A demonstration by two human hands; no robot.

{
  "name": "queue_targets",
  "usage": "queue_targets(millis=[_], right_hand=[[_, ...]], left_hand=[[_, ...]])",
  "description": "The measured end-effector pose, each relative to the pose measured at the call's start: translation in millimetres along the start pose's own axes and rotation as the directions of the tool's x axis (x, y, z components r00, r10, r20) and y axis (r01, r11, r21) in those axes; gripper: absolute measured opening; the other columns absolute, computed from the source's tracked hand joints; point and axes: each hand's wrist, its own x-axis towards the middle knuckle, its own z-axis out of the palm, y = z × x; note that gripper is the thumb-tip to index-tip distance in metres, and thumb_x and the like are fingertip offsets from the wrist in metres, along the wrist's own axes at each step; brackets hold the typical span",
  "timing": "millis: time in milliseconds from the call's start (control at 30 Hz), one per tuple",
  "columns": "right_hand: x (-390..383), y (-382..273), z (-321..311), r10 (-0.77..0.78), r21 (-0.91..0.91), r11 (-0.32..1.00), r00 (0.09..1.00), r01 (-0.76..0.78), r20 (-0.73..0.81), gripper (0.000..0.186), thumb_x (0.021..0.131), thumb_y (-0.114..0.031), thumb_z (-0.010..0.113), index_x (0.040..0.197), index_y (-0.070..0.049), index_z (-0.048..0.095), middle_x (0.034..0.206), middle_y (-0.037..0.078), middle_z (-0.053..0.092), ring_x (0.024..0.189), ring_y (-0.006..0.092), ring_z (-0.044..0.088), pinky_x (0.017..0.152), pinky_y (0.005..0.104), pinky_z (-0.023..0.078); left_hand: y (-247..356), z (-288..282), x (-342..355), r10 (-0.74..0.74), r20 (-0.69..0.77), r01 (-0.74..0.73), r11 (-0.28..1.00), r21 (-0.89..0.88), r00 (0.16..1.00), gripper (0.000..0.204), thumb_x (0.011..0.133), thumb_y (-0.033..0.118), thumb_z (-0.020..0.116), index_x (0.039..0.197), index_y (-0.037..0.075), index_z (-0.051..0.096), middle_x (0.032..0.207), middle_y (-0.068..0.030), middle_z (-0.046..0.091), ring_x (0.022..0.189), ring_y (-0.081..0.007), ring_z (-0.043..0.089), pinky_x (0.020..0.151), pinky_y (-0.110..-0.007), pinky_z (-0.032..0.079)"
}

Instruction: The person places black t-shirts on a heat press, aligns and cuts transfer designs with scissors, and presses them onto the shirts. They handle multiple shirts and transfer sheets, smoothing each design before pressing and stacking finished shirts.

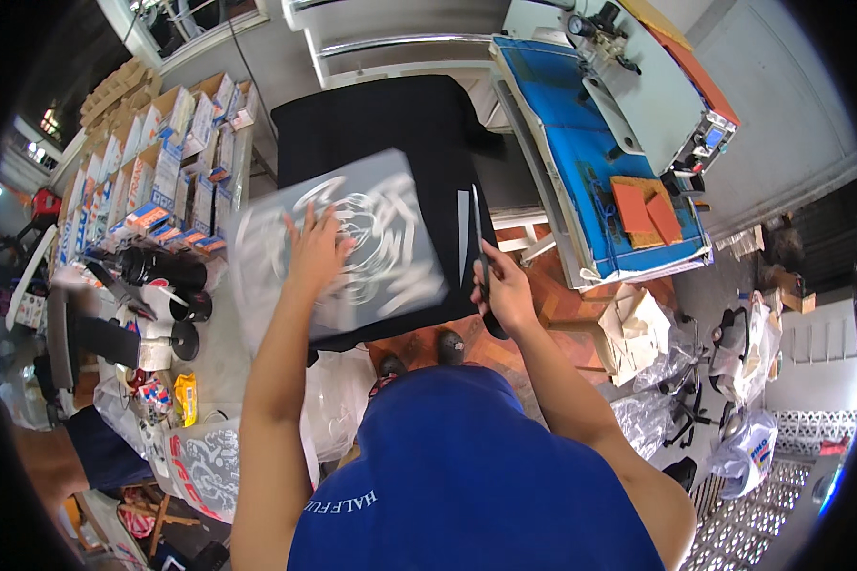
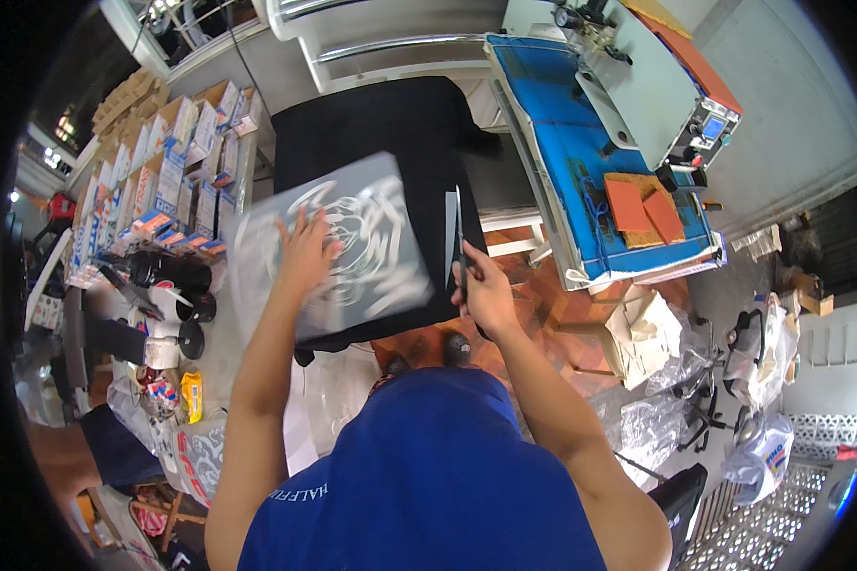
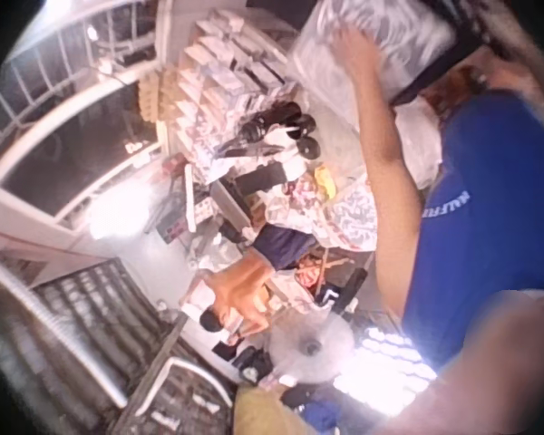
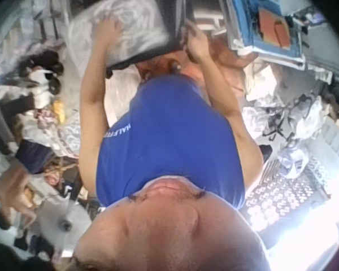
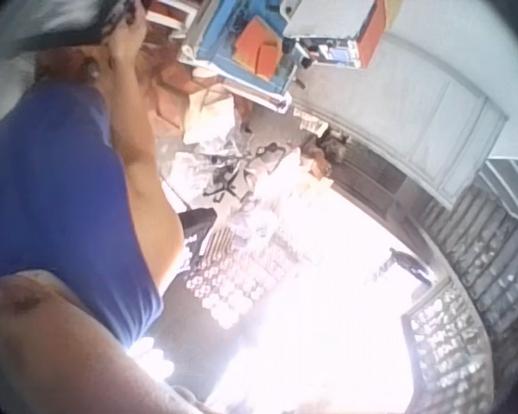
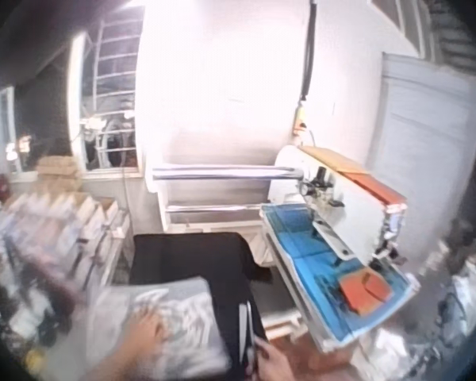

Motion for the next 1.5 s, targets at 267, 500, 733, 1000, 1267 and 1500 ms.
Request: queue_targets(millis=[267, 500, 733, 1000, 1267, 1500], right_hand=[[-43, 35, -25, 0.003, -0.052, 0.999, 0.998, 0.0, 0.064, 0.051, 0.099, -0.01, 0.062, 0.147, -0.003, 0.047, 0.082, 0.004, 0.057, 0.061, 0.012, 0.061, 0.046, 0.0247, 0.047], [-63, 60, -27, 0.131, 0.064, 0.988, 0.978, -0.143, 0.163, 0.053, 0.1, -0.007, 0.055, 0.151, -0.01, 0.038, 0.093, 0.002, 0.056, 0.066, 0.0099, 0.06, 0.052, 0.0251, 0.053], [-77, 65, -9, 0.173, 0.119, 0.972, 0.958, -0.204, 0.227, 0.054, 0.102, -0.014, 0.057, 0.15, -0.01, 0.034, 0.097, 0.005, 0.055, 0.077, 0.0136, 0.064, 0.066, 0.0291, 0.059], [-74, 81, 15, 0.202, 0.106, 0.965, 0.934, -0.242, 0.296, 0.055, 0.102, -0.018, 0.059, 0.15, -0.009, 0.036, 0.097, 0.006, 0.057, 0.075, 0.0134, 0.065, 0.068, 0.0306, 0.059], [-67, 74, 23, 0.222, 0.025, 0.972, 0.948, -0.234, 0.229, 0.055, 0.101, -0.023, 0.061, 0.15, -0.009, 0.04, 0.079, 0.004, 0.056, 0.062, 0.0106, 0.061, 0.055, 0.0284, 0.056], [-70, 73, 25, 0.244, 0.007, 0.968, 0.946, -0.251, 0.212, 0.056, 0.101, -0.023, 0.061, 0.15, -0.009, 0.04, 0.077, 0.003, 0.056, 0.06, 0.0114, 0.06, 0.049, 0.0277, 0.053]], left_hand=[[10, 30, 10, -0.023, -0.183, -0.014, 0.979, -0.202, 0.983, 0.036, 0.094, 0.007, 0.056, 0.127, 0.016, 0.067, 0.15, -0.0117, 0.047, 0.143, -0.0413, 0.037, 0.117, -0.068, 0.018], [35, 5, 5, 0.26, -0.258, -0.332, 0.896, -0.295, 0.93, 0.032, 0.088, 0.018, 0.069, 0.118, 0.009, 0.067, 0.138, -0.013, 0.056, 0.133, -0.0394, 0.047, 0.116, -0.061, 0.027], [98, 27, -53, 0.426, -0.338, -0.514, 0.823, -0.24, 0.839, 0.025, 0.081, 0.01, 0.07, 0.106, 0.007, 0.07, 0.111, -0.0081, 0.068, 0.117, -0.0301, 0.061, 0.107, -0.048, 0.046], [115, 35, -57, 0.341, -0.43, -0.485, 0.826, -0.288, 0.836, 0.015, 0.083, 0.005, 0.064, 0.098, 0.002, 0.068, 0.107, -0.0104, 0.069, 0.11, -0.0317, 0.065, 0.103, -0.048, 0.049], [115, 37, -61, 0.322, -0.431, -0.472, 0.827, -0.305, 0.843, 0.016, 0.084, 0.007, 0.065, 0.1, 0.002, 0.069, 0.108, -0.0105, 0.069, 0.113, -0.0321, 0.064, 0.104, -0.049, 0.049], [120, 35, -52, 0.37, -0.454, -0.485, 0.859, -0.165, 0.811, 0.021, 0.084, 0.006, 0.064, 0.104, 0.003, 0.07, 0.112, -0.0107, 0.07, 0.112, -0.032, 0.065, 0.104, -0.049, 0.048]])
